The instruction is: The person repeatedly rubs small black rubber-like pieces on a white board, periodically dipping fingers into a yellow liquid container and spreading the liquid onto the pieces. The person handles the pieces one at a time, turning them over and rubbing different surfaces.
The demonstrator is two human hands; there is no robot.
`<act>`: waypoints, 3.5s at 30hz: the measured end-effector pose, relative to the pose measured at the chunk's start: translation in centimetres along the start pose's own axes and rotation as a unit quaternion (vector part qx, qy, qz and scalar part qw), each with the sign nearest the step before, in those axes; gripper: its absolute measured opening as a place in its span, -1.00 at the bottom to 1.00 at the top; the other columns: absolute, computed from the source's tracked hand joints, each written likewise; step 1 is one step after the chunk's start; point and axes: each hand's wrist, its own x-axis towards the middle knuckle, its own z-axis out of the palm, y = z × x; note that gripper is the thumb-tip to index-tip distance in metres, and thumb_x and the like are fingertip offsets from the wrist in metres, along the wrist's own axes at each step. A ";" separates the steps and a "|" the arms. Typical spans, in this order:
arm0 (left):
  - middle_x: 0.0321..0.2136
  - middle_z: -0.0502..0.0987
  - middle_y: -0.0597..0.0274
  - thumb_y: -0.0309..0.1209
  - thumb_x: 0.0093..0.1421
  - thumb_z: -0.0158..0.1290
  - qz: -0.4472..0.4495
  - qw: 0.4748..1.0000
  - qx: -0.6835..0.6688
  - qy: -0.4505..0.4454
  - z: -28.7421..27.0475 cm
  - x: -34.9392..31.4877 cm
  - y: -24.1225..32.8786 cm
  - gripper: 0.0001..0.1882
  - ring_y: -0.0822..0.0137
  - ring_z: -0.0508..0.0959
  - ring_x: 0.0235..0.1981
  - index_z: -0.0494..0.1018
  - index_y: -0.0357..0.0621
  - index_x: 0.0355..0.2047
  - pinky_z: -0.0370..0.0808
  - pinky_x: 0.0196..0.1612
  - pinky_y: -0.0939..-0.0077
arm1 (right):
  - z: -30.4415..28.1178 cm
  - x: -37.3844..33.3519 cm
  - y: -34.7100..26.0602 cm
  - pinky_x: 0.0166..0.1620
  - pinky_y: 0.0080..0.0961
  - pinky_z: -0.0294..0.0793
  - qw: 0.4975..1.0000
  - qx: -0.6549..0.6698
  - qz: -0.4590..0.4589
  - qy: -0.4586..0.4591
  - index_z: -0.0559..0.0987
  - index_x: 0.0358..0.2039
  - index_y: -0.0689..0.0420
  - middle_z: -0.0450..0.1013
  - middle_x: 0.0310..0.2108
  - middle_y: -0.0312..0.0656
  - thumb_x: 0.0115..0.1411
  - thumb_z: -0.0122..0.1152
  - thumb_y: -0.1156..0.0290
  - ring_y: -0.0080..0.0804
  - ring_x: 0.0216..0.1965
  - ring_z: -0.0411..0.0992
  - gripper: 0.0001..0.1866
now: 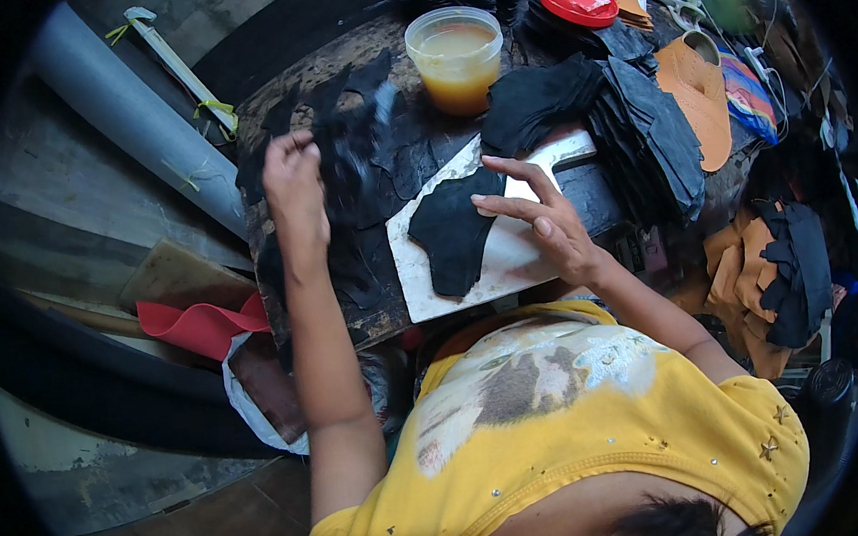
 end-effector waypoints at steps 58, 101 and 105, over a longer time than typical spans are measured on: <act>0.13 0.49 0.24 -0.34 0.28 0.01 0.253 0.909 0.315 -0.097 3.0 -13.6 -6.8 -0.67 0.06 0.24 0.33 0.52 -0.05 0.03 0.00 0.36 0.02 | 0.0 0.5 3.5 0.36 0.25 -0.60 0.889 -0.450 -0.018 -0.084 0.34 0.30 -0.54 -0.28 0.51 -0.19 0.36 -0.16 -0.17 -0.03 0.51 -0.45 -0.50; 0.04 0.50 -0.08 -0.77 0.18 -0.20 0.350 0.890 0.281 0.083 3.1 -13.9 -5.4 -0.55 0.00 0.51 0.10 0.46 -0.33 0.05 0.44 0.17 0.19 | 4.2 2.8 0.6 0.35 0.30 -0.55 0.858 -0.489 0.022 -0.154 0.31 0.35 -0.07 -0.16 0.50 -0.14 0.40 -0.23 -0.01 -0.05 0.51 -0.42 -0.42; 0.04 0.50 -0.08 -0.76 0.21 -0.20 0.335 0.898 0.269 0.095 3.1 -14.0 -5.4 -0.56 -0.01 0.51 0.10 0.45 -0.32 0.07 0.44 0.16 0.19 | 4.5 4.2 1.0 0.35 0.30 -0.53 0.864 -0.476 -0.017 -0.164 0.29 0.36 -0.20 -0.14 0.50 -0.18 0.42 -0.26 -0.03 -0.05 0.51 -0.42 -0.44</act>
